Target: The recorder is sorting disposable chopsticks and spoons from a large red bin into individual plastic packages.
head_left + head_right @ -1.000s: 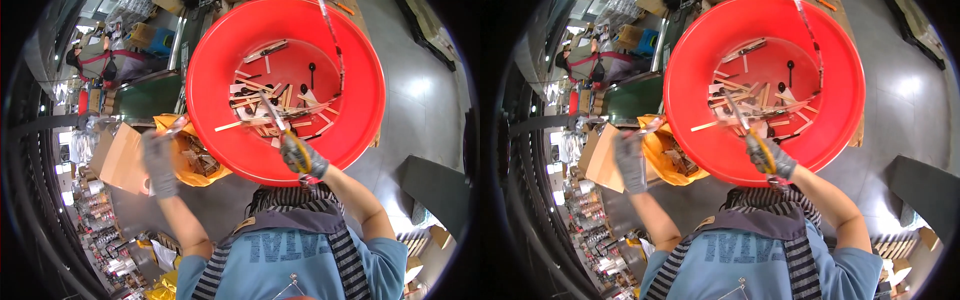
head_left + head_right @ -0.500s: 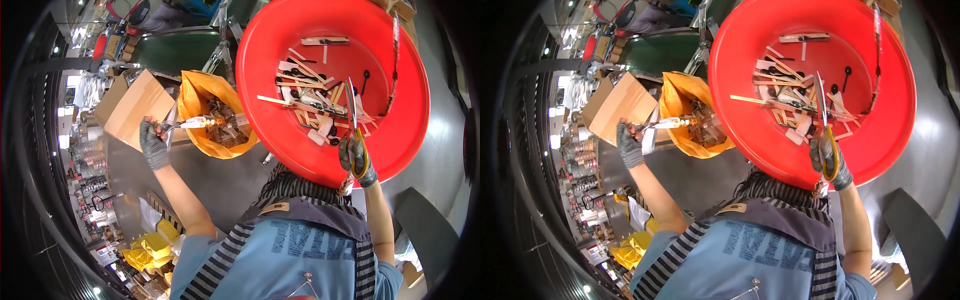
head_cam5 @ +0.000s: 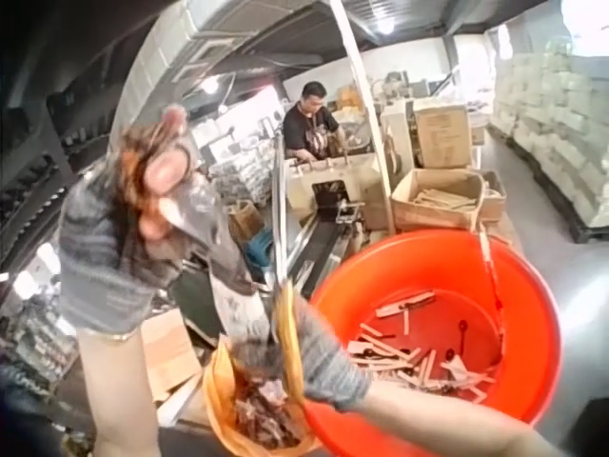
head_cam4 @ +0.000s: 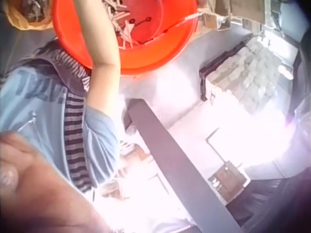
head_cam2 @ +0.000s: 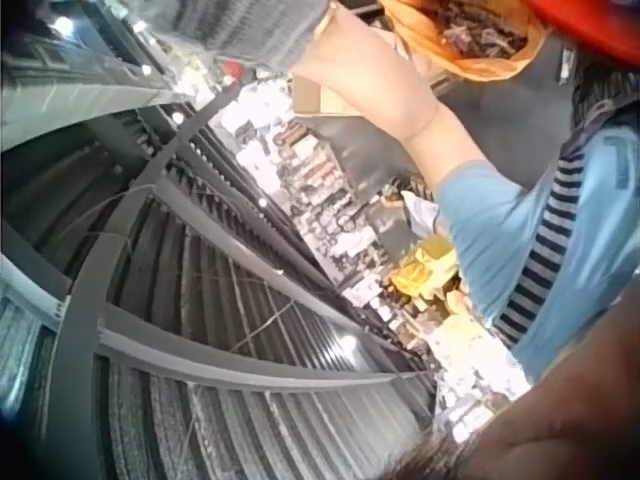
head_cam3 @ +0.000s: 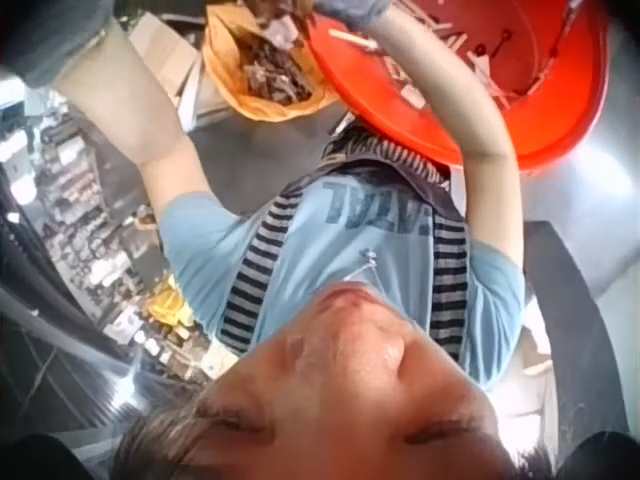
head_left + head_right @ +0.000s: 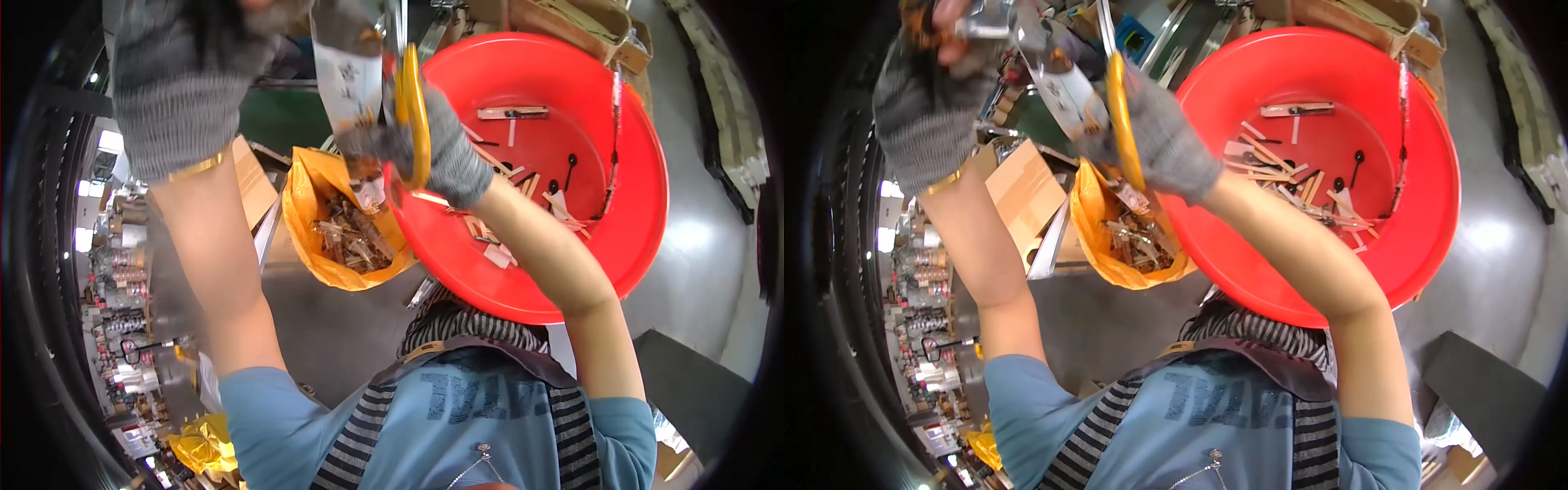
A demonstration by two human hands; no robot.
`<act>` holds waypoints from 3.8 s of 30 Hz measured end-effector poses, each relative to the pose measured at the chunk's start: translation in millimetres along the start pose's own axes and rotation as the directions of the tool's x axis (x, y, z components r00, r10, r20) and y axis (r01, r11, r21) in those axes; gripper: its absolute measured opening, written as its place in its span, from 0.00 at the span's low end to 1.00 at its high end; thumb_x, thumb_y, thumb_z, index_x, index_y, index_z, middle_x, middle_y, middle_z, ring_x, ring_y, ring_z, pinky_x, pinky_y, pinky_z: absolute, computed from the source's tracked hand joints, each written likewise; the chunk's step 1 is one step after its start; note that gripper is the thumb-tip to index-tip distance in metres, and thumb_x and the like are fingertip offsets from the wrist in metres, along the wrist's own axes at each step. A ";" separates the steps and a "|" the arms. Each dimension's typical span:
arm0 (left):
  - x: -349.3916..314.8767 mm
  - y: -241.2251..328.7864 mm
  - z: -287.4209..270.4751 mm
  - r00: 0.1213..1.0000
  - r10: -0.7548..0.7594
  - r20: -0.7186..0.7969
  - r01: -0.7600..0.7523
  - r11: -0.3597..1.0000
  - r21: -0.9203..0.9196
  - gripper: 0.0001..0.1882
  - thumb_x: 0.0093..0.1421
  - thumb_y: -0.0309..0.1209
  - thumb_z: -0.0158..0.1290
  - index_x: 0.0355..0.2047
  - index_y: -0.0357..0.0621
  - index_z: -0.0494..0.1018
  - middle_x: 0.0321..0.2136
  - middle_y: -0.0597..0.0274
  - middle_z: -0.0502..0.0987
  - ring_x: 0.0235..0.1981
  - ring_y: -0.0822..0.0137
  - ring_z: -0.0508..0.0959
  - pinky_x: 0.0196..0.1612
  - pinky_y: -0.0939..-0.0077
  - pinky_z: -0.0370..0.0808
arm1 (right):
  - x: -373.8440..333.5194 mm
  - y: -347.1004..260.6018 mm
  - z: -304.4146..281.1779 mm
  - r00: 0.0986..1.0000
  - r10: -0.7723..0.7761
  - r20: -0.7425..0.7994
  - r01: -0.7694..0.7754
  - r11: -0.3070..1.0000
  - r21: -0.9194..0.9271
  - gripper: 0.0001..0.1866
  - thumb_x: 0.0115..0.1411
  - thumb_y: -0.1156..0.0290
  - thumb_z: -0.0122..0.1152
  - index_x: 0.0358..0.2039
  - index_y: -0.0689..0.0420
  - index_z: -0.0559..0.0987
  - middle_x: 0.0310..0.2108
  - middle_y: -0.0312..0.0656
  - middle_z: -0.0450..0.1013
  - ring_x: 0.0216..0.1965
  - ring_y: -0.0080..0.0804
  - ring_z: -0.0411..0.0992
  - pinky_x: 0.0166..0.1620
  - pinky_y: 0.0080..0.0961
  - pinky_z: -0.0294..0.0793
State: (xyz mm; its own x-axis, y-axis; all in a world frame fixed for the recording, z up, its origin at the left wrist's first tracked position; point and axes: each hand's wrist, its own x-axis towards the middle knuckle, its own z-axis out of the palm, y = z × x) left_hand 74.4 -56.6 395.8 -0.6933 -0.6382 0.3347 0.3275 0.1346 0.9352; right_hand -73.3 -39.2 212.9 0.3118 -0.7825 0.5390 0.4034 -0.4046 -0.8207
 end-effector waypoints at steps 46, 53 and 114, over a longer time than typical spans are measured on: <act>42.0 -107.2 65.1 0.966 -0.205 0.155 -0.257 -0.813 0.523 0.09 0.47 0.30 0.49 0.29 0.59 0.75 0.29 0.70 0.71 0.39 0.69 0.69 0.58 0.57 0.50 | -180.0 29.2 -205.9 0.300 0.545 -0.783 -0.438 0.808 0.395 0.06 0.52 0.72 0.56 0.31 0.58 0.76 0.24 0.36 0.71 0.15 0.21 0.62 0.18 0.15 0.61; 63.1 -70.0 57.2 0.977 0.045 0.209 -0.098 -0.774 0.625 0.12 0.46 0.31 0.53 0.35 0.57 0.74 0.34 0.66 0.74 0.42 0.67 0.70 0.57 0.62 0.53 | -179.4 15.1 -209.5 0.479 0.459 -0.748 -0.355 0.881 0.313 0.11 0.52 0.74 0.56 0.34 0.58 0.67 0.26 0.42 0.73 0.14 0.20 0.62 0.16 0.15 0.60; -36.4 -290.2 39.9 0.818 -0.375 -0.436 -0.054 0.704 -0.708 0.15 0.56 0.28 0.50 0.44 0.41 0.65 0.41 0.47 0.72 0.43 0.46 0.72 0.45 0.52 0.73 | -177.2 27.2 -132.8 0.597 0.507 -0.622 -0.413 0.859 0.304 0.18 0.43 0.85 0.62 0.29 0.54 0.64 0.22 0.32 0.65 0.19 0.21 0.66 0.20 0.15 0.66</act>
State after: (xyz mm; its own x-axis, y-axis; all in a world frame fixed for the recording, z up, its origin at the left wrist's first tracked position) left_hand -21.1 -42.1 116.8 -0.4106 -0.9029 -0.1270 0.7226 -0.4071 0.5586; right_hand -231.8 25.6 70.0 -0.1444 -0.9665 -0.2120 0.4792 0.1192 -0.8696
